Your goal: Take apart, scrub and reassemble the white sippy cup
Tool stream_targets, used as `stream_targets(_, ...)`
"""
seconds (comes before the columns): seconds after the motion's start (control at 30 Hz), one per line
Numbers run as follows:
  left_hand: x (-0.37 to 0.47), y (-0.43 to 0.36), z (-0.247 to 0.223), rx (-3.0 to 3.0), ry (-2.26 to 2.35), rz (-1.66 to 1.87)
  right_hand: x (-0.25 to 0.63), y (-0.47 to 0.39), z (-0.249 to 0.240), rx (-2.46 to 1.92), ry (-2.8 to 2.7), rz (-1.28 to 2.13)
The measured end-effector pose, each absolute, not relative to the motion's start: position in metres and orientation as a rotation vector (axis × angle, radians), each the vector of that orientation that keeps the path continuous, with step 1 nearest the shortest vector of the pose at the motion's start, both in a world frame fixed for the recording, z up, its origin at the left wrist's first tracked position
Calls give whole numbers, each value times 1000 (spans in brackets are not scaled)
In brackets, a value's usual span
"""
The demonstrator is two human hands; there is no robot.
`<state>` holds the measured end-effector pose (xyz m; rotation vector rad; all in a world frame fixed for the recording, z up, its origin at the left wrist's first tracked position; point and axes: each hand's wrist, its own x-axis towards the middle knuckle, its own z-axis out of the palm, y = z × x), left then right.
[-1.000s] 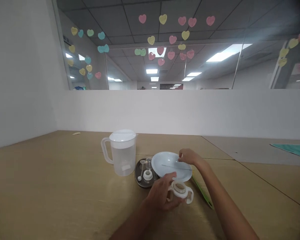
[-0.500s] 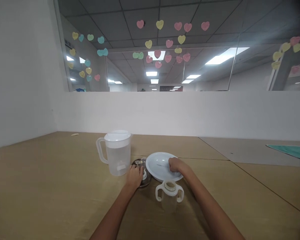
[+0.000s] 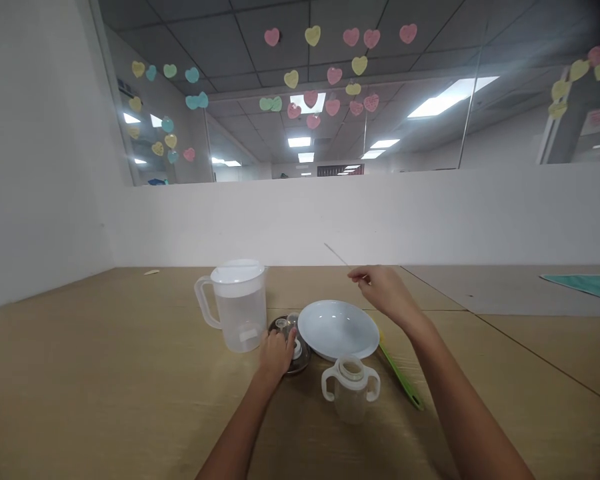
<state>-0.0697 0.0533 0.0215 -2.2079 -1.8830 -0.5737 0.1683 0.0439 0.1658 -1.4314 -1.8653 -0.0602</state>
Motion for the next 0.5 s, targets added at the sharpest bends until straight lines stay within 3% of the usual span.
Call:
stream_targets(0.13, -65, 51, 35, -1985, -1988, -972, 173, 21, 181, -1320, -1649, 2)
stream_targets(0.27, -55, 46, 53, -1927, -1630, -1593, 175, 11, 188, -1103, -1506, 40)
stream_targets(0.5, -18, 44, 55, -1924, -1301, -1962, 166, 6, 192, -933, -1418, -9)
